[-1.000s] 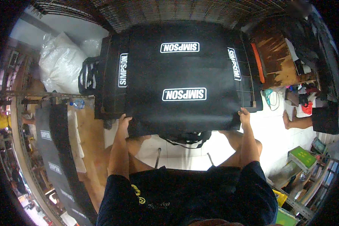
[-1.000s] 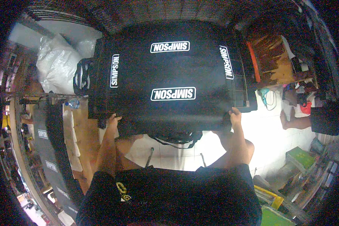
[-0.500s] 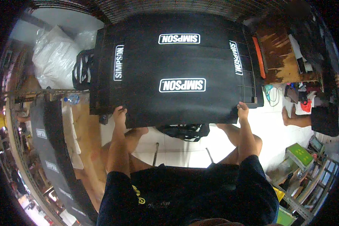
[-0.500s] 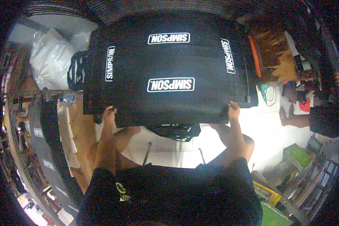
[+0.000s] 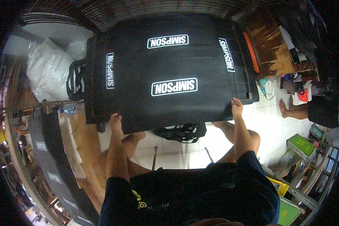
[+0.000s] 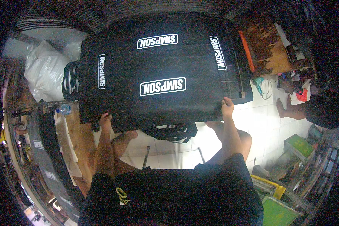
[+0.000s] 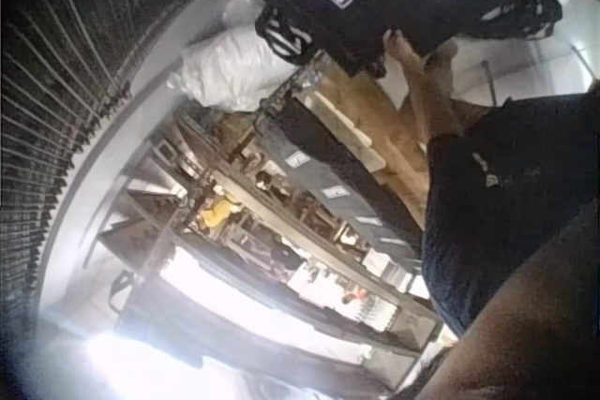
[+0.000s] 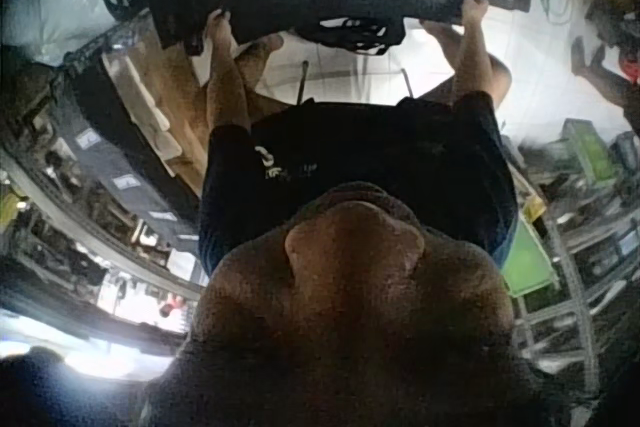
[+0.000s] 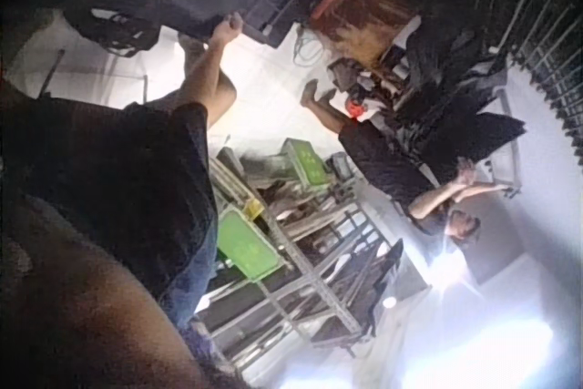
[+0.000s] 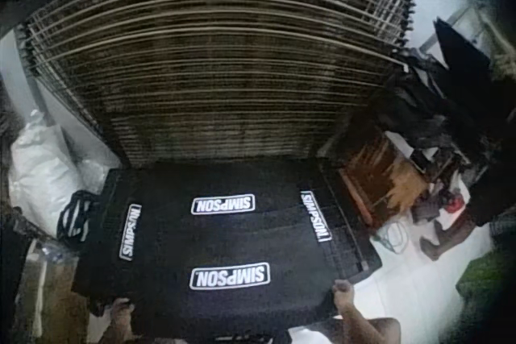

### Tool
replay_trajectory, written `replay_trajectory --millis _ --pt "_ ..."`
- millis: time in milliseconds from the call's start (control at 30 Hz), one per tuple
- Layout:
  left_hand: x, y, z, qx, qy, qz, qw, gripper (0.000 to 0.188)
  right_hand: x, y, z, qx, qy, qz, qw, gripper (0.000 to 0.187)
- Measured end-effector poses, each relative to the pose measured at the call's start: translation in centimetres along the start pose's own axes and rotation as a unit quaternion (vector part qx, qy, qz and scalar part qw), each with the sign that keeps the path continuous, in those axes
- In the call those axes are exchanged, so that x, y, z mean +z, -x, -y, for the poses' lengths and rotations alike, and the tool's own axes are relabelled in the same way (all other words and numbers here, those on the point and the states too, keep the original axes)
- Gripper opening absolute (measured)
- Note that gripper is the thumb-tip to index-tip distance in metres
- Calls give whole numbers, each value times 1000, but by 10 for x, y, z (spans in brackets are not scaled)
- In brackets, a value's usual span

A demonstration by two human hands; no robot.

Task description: The person sits on the floor and repeatedly picks up black floor mats from a pile, aligns them, and places them onto a stack. Another person in the background also handles similar mats.

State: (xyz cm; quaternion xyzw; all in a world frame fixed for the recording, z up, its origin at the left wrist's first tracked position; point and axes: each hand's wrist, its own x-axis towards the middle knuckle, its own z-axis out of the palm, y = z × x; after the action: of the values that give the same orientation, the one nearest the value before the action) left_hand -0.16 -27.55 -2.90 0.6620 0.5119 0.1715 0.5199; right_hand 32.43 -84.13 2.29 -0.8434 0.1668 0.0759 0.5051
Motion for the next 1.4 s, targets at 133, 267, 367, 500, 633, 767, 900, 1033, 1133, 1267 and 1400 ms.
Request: replay_trajectory --millis 133,267,367,500,633,767,900,1033,1133,1267,1400 --pt "10 12 -40 7 -119 18 993 30 -6 5 -8 -8 8 -15 1000 20" --pt "5 10 -24 13 -33 -2 999 28 -1 5 -2 7 7 -8 1000 19" --pt "-8 5 -2 19 18 6 1000 27 7 0 0 -1 -13 0 1000 18" --pt "2 17 -31 4 110 46 993 28 2 -2 -19 -15 -27 -14 999 17" --pt "3 16 -36 1 100 34 994 27 1 5 -7 25 -19 -8 999 16" --pt "-5 1 2 88 151 70 982 27 -2 -1 -23 -55 -10 -31 998 16" --pt "5 20 -20 80 -220 -147 961 46 4 8 -10 -65 45 -68 995 22" --pt "39 65 -125 90 -233 -172 953 67 -30 36 0 -142 116 -169 968 29" --pt "35 78 -145 200 -134 -138 961 67 -38 47 36 -156 57 -209 964 30" --pt "33 100 -163 167 46 100 980 55 -59 78 53 -66 -137 -12 988 28" --pt "40 227 -226 172 50 298 938 48 -94 161 81 35 -303 144 941 29"
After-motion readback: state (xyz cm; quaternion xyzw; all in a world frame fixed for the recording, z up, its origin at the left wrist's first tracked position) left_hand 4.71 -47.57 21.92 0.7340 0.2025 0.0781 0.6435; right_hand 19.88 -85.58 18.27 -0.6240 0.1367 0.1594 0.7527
